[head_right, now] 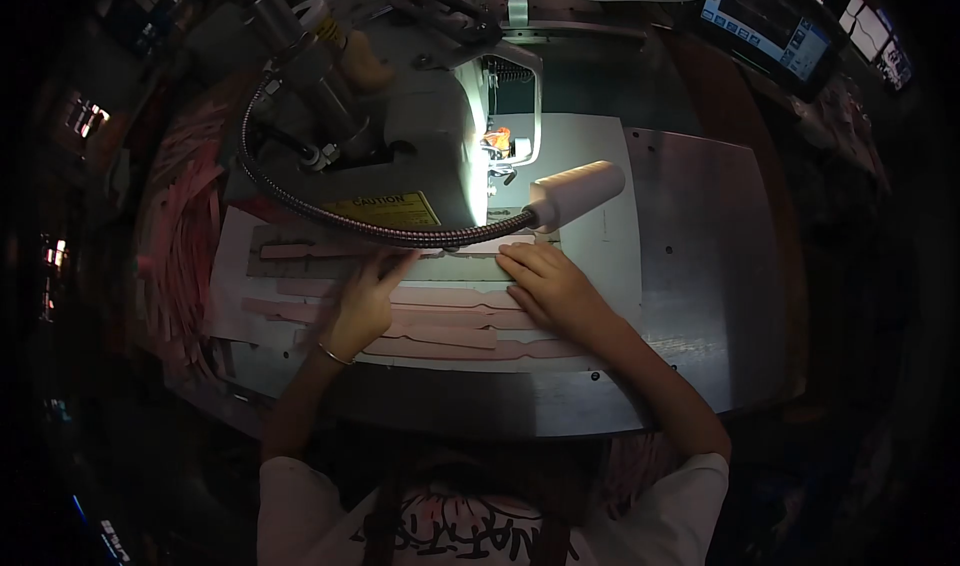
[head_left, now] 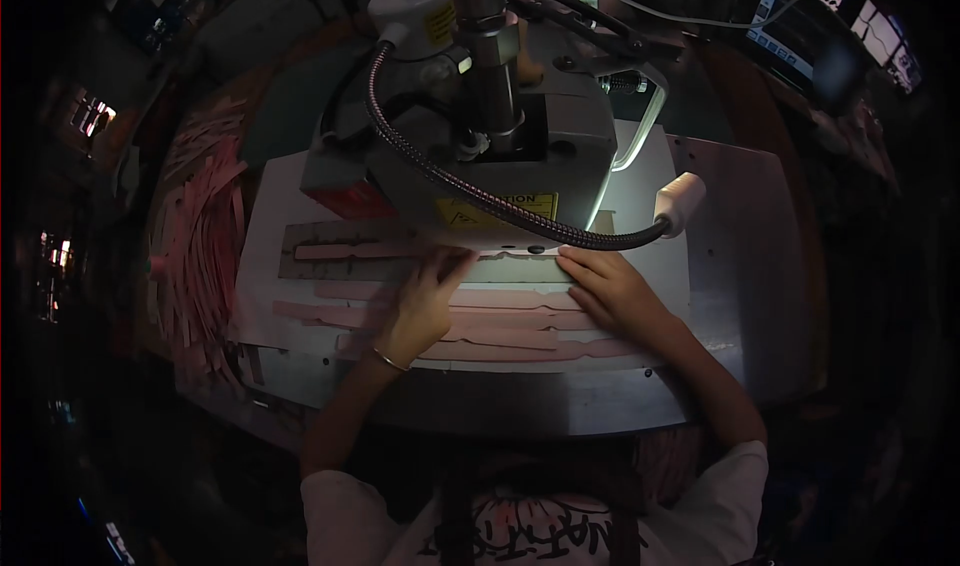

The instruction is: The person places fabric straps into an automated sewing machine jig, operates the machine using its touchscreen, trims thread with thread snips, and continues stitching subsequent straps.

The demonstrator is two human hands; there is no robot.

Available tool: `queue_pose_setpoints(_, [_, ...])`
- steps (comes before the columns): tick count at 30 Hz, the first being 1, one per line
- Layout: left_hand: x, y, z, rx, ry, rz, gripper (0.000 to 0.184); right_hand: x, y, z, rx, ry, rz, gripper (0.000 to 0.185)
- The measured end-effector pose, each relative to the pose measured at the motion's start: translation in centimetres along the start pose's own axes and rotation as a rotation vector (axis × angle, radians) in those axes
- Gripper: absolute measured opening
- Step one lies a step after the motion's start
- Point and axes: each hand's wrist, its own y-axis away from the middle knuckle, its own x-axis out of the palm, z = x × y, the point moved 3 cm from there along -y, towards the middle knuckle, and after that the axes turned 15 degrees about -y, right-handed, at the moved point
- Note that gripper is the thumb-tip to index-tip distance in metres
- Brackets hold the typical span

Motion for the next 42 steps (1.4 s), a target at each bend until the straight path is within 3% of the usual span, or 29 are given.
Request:
queue_pose_setpoints(7, [0.9, -1.0, -0.5, 0.014, 0.083, -0.095, 0.060, 0.0, -0.1, -0.3, 0.004, 0.051, -0.041, 0.033])
queue_pose_setpoints(12, [1.7, -2.1, 0.3, 0.028, 0.051, 0.023, 0.058, -0.1, -1.8, -2.7, 0.038, 0.056, -0.008, 0.024])
queue_pose_setpoints(16, [1.3, -2.0, 0.0, 0.029, 0.031, -0.082, 0.053, 1.3, -3.6, -6.4, 0.258, -0.169, -0.010, 0.016])
queue_pose_setpoints(21, [1.1, -1.9, -0.1, 0.039, -0.023, -0.141, 0.051, 1.3, -6.4, -5.6, 0.066, -0.207, 0.062, 0.010])
queue_pose_setpoints(27, [0.8, -2.0, -0.2, 0.045, -0.035, -0.141, 0.047, 2.0, -6.0, -6.8, 0.047, -0.265, -0.028, 0.010])
queue_pose_setpoints(32, [1.0, -1.8, -0.2, 0.008, 0.013, -0.112, 0.043, 1.6, -4.2, -5.4, 0.151, -0.210, -0.060, 0.015])
queue_pose_setpoints(37, [1.2, -1.8, 0.6, 0.049, -0.100, -0.238, 0.040, 1.4, -2.9, -2.5, 0.033, 0.122, -0.033, 0.021])
queue_pose_setpoints(42, [1.7, -1.5, 1.9, 0.089, -0.096, -0.121, 0.059, 2.5, -2.8, -3.0, -0.053, 0.327, -0.002, 0.025])
